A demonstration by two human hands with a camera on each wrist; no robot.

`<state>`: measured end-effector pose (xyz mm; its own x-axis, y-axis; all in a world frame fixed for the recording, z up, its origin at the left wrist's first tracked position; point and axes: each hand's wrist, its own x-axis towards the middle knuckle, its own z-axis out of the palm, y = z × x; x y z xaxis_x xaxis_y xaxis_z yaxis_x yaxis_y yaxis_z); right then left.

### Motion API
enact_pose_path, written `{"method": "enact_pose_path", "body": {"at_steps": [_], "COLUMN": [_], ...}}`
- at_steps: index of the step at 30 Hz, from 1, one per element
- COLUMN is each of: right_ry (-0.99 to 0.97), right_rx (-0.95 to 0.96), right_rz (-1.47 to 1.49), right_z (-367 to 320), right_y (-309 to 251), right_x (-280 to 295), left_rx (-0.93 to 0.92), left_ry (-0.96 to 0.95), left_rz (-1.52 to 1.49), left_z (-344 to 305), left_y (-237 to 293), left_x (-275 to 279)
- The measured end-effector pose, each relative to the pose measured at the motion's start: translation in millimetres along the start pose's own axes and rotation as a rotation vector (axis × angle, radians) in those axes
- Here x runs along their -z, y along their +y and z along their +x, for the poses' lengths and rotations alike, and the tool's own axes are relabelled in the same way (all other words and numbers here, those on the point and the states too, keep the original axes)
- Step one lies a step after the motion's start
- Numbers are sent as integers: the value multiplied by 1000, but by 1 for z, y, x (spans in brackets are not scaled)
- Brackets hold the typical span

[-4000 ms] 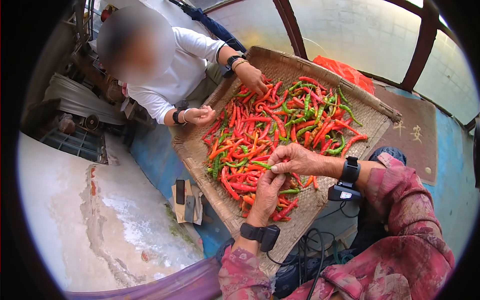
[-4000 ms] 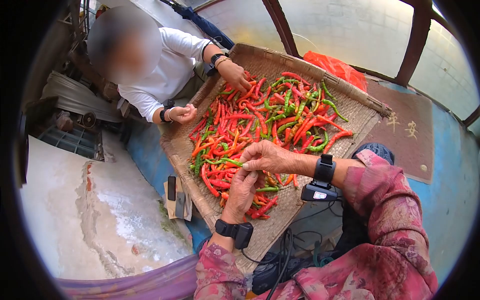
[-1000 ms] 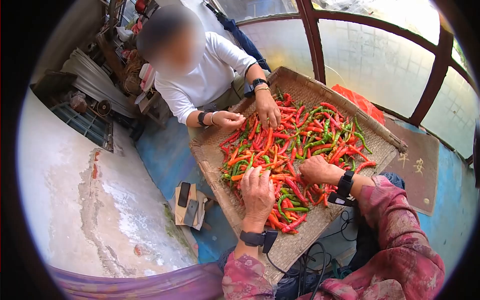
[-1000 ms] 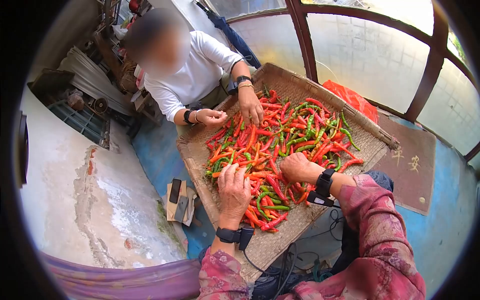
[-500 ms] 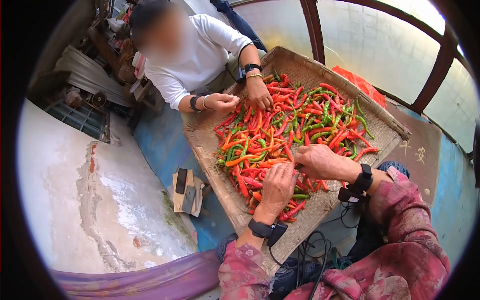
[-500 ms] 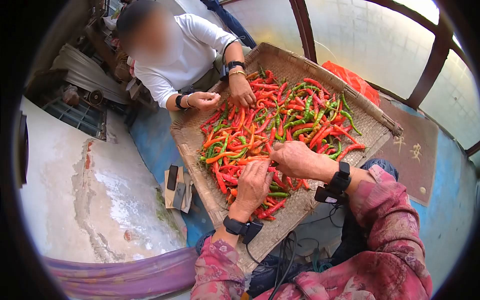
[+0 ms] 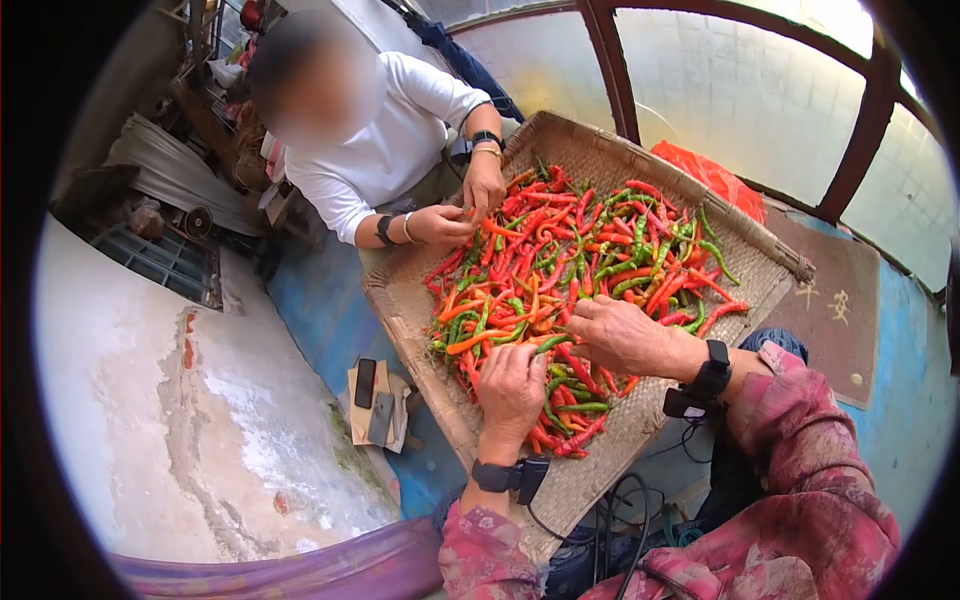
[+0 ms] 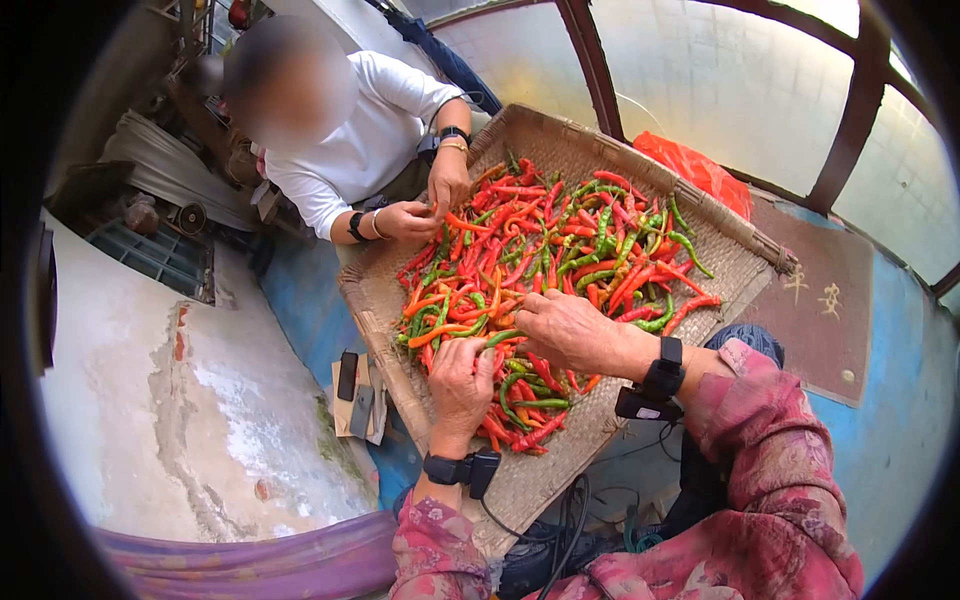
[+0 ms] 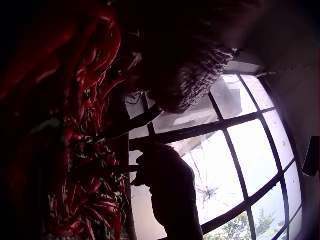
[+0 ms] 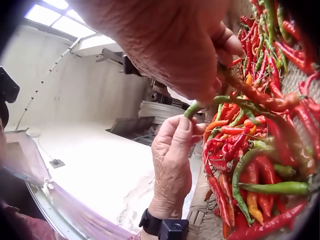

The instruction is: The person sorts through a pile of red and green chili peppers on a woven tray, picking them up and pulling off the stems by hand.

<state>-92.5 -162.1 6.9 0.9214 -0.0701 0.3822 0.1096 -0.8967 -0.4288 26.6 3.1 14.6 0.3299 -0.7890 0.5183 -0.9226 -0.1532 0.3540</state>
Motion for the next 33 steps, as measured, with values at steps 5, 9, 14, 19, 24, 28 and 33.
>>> {"method": "enact_pose_path", "body": {"at_steps": [5,9,14,19,24,28,33], "right_ry": [52,187,288,130,51,28,-46], "right_rx": [43,136,221,141,126,86,42], "right_rz": [-2,48,48,-34,105,127,123], "right_z": [5,8,10,5,1,4,2], "right_y": [1,2,2,-4,-13,-9,-11], "right_x": [5,1,5,-1,-1,-3,-8], "left_rx": [95,192,205,-124,-150,-105,-47], "left_ry": [163,74,145,-32,-113,-130,-152], "left_rz": [112,251,428,140,67,82,83], "left_z": [7,4,2,5,-3,-4,-8], "left_y": [-22,-22,-21,6,-1,0,-3], "left_x": [25,31,23,9,-8,-4,-3]}}
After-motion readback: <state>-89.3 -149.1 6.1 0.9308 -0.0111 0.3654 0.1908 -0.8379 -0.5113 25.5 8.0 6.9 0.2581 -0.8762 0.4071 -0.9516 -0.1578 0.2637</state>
